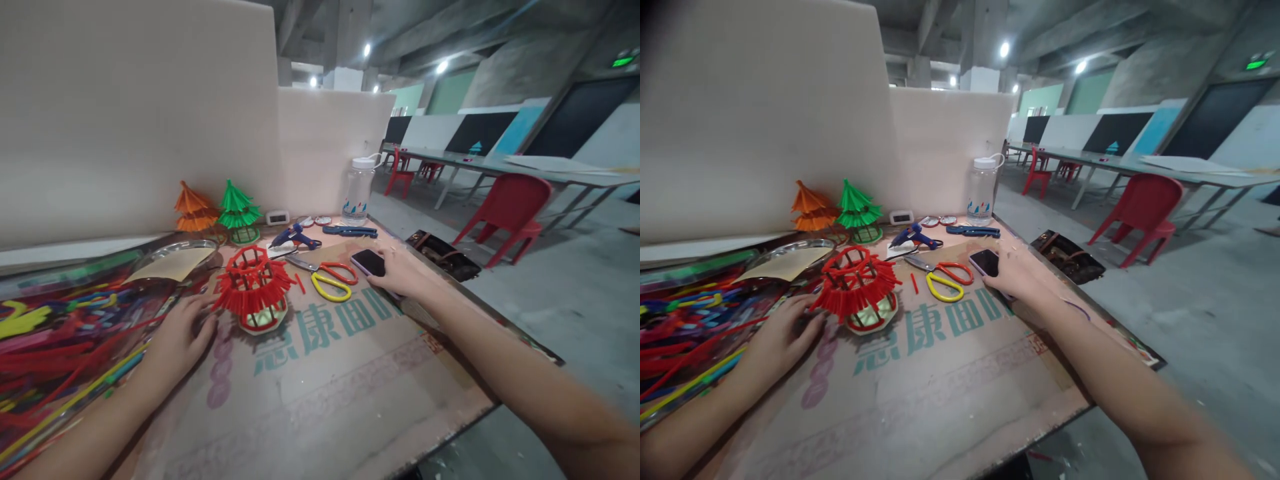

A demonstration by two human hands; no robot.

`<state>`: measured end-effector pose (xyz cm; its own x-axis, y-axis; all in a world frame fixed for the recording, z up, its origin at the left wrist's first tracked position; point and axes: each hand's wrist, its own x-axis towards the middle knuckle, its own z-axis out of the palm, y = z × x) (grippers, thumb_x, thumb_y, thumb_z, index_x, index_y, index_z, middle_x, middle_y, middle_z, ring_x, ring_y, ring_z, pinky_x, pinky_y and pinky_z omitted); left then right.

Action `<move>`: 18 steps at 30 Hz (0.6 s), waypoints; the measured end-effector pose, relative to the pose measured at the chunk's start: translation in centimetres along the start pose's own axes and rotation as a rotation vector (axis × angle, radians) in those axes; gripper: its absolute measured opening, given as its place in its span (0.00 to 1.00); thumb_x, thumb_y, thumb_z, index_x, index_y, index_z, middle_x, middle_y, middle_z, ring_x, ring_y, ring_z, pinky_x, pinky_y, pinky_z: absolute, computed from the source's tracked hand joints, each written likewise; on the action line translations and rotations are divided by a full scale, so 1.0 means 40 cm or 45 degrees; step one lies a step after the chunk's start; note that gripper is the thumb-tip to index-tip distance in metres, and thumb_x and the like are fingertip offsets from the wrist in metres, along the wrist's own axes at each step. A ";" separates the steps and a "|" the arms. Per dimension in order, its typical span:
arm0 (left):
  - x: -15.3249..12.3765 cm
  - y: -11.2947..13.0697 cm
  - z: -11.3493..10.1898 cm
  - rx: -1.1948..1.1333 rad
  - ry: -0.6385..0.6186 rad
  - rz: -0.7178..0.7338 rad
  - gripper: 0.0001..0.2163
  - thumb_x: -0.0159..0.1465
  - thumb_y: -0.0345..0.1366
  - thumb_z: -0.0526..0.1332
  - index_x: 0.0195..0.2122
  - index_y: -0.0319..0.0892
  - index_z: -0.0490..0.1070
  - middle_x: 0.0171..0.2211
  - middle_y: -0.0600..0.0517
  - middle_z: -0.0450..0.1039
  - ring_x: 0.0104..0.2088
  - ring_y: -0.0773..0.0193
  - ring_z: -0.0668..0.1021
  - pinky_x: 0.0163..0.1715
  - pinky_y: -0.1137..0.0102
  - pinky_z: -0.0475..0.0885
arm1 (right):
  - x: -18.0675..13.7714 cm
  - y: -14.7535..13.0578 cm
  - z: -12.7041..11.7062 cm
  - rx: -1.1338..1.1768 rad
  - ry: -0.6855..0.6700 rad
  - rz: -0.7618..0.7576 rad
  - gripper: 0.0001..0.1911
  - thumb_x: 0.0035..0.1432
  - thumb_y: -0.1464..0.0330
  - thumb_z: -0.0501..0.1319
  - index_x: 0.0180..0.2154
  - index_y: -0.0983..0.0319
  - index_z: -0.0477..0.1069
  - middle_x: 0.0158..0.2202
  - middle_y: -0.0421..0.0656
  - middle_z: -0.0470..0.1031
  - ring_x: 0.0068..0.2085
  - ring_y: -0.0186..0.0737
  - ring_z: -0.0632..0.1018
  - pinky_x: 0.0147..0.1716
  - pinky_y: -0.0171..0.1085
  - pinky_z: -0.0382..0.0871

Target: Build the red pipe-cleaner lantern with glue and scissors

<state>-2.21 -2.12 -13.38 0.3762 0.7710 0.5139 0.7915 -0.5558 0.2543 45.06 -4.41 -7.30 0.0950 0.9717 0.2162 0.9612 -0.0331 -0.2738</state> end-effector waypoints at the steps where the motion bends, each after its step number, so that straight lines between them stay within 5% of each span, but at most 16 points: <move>1: 0.001 -0.001 0.000 0.006 -0.005 0.011 0.15 0.67 0.43 0.55 0.51 0.42 0.70 0.50 0.41 0.73 0.51 0.49 0.77 0.53 0.55 0.73 | -0.006 -0.006 0.003 0.011 0.001 -0.019 0.40 0.50 0.54 0.68 0.61 0.67 0.64 0.57 0.60 0.72 0.58 0.61 0.73 0.55 0.51 0.67; 5: 0.007 0.010 -0.011 0.026 -0.030 -0.019 0.14 0.66 0.44 0.54 0.47 0.42 0.70 0.49 0.42 0.75 0.49 0.48 0.78 0.52 0.53 0.74 | -0.018 0.003 -0.024 0.116 0.003 -0.088 0.37 0.52 0.53 0.68 0.59 0.63 0.66 0.59 0.56 0.72 0.58 0.56 0.73 0.56 0.48 0.67; 9: 0.013 0.032 -0.030 0.024 -0.070 -0.050 0.12 0.65 0.44 0.55 0.44 0.45 0.70 0.48 0.45 0.76 0.48 0.49 0.79 0.51 0.55 0.75 | -0.022 0.031 -0.085 0.244 0.004 -0.057 0.15 0.63 0.65 0.53 0.47 0.63 0.72 0.47 0.52 0.79 0.45 0.48 0.80 0.47 0.45 0.71; 13: 0.008 0.019 -0.023 0.028 -0.058 -0.031 0.12 0.65 0.44 0.54 0.46 0.47 0.68 0.49 0.45 0.76 0.49 0.48 0.79 0.52 0.54 0.75 | -0.028 0.045 -0.113 0.453 -0.335 -0.218 0.13 0.59 0.73 0.49 0.31 0.60 0.71 0.30 0.40 0.82 0.35 0.39 0.81 0.41 0.37 0.72; 16: -0.005 -0.009 -0.008 0.022 -0.048 -0.037 0.12 0.65 0.44 0.54 0.48 0.50 0.66 0.50 0.46 0.74 0.50 0.47 0.79 0.52 0.51 0.75 | -0.022 0.053 -0.100 0.593 -0.539 -0.315 0.13 0.61 0.72 0.48 0.33 0.60 0.71 0.30 0.40 0.82 0.35 0.39 0.80 0.39 0.38 0.72; 18: -0.012 -0.025 0.001 0.002 -0.051 -0.053 0.12 0.64 0.43 0.55 0.49 0.53 0.65 0.51 0.47 0.74 0.50 0.46 0.79 0.53 0.49 0.74 | -0.011 0.060 -0.085 0.527 -0.390 -0.311 0.14 0.63 0.70 0.48 0.37 0.60 0.73 0.36 0.43 0.83 0.41 0.42 0.81 0.45 0.41 0.72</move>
<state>-3.17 -1.93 -13.92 0.3621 0.8051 0.4697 0.8074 -0.5228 0.2737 48.19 -5.72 -4.88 -0.2557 0.9652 0.0544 0.7586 0.2352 -0.6076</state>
